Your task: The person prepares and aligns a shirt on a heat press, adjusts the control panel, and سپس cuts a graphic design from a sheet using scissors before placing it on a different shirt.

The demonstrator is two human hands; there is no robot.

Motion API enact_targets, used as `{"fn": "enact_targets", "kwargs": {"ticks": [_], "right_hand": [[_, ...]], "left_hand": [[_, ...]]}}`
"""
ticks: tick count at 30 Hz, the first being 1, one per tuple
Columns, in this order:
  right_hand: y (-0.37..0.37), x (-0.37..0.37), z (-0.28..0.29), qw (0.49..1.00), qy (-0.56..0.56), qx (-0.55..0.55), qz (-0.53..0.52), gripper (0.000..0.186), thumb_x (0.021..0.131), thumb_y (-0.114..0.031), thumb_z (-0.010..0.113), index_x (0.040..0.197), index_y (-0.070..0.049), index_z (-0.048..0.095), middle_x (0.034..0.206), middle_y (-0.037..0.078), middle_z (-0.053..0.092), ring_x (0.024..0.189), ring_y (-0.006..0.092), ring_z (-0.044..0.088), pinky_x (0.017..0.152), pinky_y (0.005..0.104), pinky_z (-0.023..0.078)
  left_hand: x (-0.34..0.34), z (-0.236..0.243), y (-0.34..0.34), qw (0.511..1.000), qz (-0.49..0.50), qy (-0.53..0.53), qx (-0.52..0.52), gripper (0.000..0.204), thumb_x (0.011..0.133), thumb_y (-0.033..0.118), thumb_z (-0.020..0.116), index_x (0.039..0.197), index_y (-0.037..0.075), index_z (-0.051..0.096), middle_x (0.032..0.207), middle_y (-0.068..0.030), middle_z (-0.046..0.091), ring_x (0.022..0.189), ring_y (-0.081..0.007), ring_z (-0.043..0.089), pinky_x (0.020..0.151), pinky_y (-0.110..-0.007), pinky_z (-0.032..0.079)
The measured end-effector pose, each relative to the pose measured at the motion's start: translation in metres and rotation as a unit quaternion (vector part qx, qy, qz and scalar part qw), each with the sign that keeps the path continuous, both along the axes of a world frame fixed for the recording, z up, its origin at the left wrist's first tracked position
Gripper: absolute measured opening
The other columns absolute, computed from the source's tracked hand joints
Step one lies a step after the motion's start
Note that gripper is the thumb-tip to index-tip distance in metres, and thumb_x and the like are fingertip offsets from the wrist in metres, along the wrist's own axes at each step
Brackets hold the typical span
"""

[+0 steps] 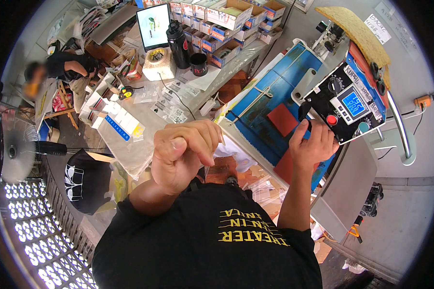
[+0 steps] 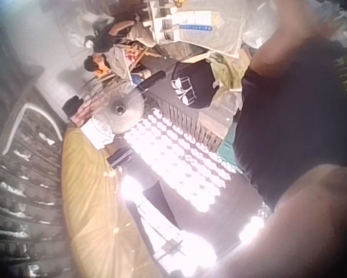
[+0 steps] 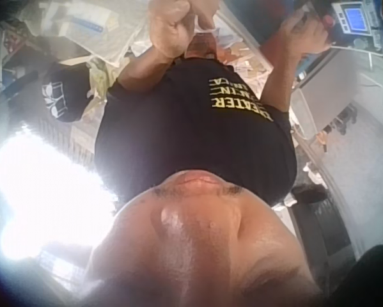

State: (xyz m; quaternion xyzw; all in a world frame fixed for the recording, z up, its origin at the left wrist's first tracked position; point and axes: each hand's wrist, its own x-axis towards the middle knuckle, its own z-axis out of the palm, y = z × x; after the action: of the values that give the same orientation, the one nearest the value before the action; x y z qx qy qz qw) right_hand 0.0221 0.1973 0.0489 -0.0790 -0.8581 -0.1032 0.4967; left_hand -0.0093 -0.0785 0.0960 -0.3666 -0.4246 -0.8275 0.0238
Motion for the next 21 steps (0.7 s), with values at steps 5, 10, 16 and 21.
{"fn": "enact_targets", "kwargs": {"ticks": [5,10,16,21], "right_hand": [[-0.018,0.001,0.012,0.994,-0.086,-0.071,-0.015,0.02,0.086,-0.027,0.066,0.094,-0.009,0.067,0.082,0.004,0.068,0.076,0.0272,0.063,0.074,0.0415,0.038],[-0.018,-0.005,0.008,0.988,-0.11,-0.097,-0.047,0.024,0.086,-0.029,0.068,0.095,-0.007,0.066,0.086,0.006,0.068,0.082,0.0288,0.064,0.082,0.0445,0.036],[-0.013,0.0,0.01,0.982,-0.146,-0.109,-0.046,0.018,0.086,-0.022,0.069,0.093,-0.006,0.065,0.088,0.008,0.068,0.084,0.0283,0.063,0.085,0.0435,0.035],[0.005,0.002,0.006,0.983,-0.152,-0.098,-0.043,0.016,0.086,-0.019,0.069,0.091,-0.006,0.064,0.085,0.007,0.066,0.08,0.0278,0.061,0.084,0.0431,0.035]], "left_hand": [[-0.004,-0.001,-0.004,1.0,0.001,-0.001,-0.013,0.051,0.098,0.028,0.044,0.061,-0.004,0.06,0.056,-0.0127,0.054,0.056,-0.0227,0.046,0.061,-0.037,0.038],[-0.013,-0.004,-0.007,1.0,-0.01,-0.008,-0.02,0.05,0.096,0.029,0.045,0.061,-0.004,0.06,0.057,-0.0128,0.055,0.056,-0.0223,0.046,0.061,-0.037,0.039],[-0.036,-0.005,-0.003,0.998,-0.03,-0.038,-0.05,0.041,0.091,0.028,0.048,0.072,-0.004,0.063,0.066,-0.0124,0.059,0.062,-0.0197,0.052,0.062,-0.033,0.041],[-0.067,-0.015,0.004,0.993,-0.072,-0.059,-0.066,0.046,0.095,0.031,0.045,0.075,-0.005,0.065,0.068,-0.0136,0.06,0.068,-0.0227,0.053,0.077,-0.039,0.041]]}}
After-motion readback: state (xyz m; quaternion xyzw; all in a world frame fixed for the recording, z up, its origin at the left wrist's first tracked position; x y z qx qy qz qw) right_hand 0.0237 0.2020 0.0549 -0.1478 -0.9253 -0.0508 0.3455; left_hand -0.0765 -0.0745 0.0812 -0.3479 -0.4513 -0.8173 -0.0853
